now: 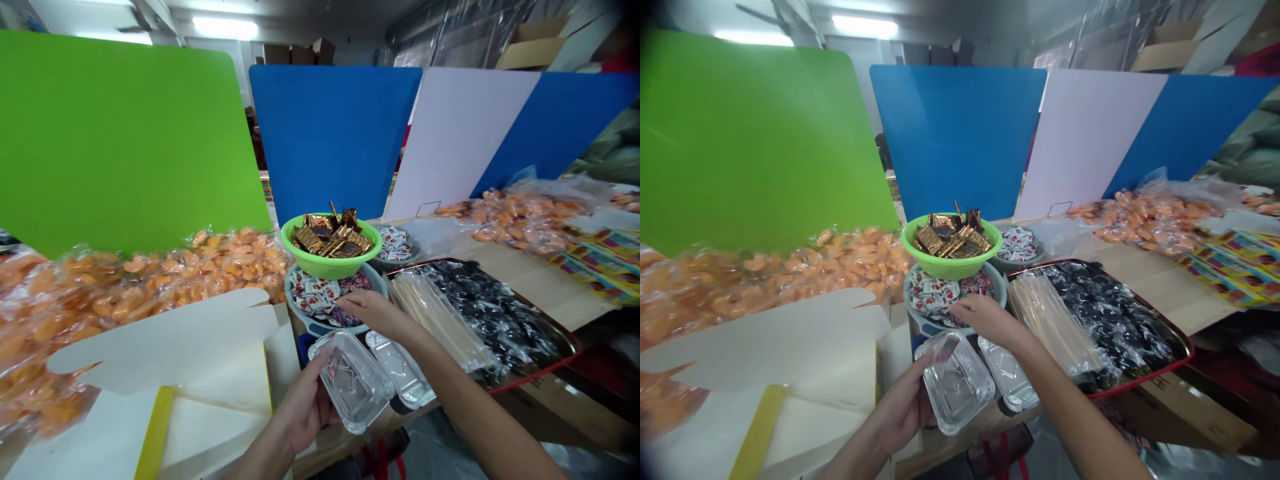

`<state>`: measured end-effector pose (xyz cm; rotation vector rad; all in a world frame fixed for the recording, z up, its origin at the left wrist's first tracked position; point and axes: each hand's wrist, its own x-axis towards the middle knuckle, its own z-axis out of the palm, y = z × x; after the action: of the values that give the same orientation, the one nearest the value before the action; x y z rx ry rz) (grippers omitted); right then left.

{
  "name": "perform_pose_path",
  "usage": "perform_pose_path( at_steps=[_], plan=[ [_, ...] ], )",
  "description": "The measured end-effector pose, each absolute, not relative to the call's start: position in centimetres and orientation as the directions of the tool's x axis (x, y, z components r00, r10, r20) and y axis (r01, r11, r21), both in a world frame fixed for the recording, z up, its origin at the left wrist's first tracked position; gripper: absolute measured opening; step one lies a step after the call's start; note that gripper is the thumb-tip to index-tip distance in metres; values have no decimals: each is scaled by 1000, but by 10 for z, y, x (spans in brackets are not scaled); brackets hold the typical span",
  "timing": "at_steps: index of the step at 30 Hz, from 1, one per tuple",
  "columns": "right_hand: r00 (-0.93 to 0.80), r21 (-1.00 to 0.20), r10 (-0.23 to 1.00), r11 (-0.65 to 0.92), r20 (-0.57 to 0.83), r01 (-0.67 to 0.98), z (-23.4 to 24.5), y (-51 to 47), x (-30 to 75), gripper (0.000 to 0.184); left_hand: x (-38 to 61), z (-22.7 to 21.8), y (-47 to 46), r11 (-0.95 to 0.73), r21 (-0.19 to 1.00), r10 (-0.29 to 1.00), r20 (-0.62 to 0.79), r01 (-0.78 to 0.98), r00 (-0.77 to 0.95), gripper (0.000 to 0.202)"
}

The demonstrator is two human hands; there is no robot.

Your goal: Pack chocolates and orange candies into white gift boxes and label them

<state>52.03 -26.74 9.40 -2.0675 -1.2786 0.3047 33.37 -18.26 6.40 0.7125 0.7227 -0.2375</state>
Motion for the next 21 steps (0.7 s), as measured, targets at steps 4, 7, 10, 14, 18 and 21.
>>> perform_pose_path(
  at_steps=[4,7,10,14,18,21],
  plan=[
    [395,-391,898,-298,196,871,78,-226,523,26,332,63,-185,744,513,90,-712,428,696,46],
    [305,-158,937,-280,168,947,65,-201,524,37,330,59,-185,754,517,89,-692,405,716,46],
    [320,-73,935,-312,154,947,64,-198,523,23,328,57,-184,756,518,77,-677,400,732,47],
    [361,-67,919,-355,160,933,80,-222,525,29,329,60,-183,750,512,73,-694,419,716,47],
    [364,-106,916,-350,168,931,83,-235,524,22,332,62,-185,751,526,99,-686,398,721,46],
    [312,-162,940,-289,137,943,70,-223,521,33,332,61,-188,741,540,104,-680,400,725,45]
  ],
)
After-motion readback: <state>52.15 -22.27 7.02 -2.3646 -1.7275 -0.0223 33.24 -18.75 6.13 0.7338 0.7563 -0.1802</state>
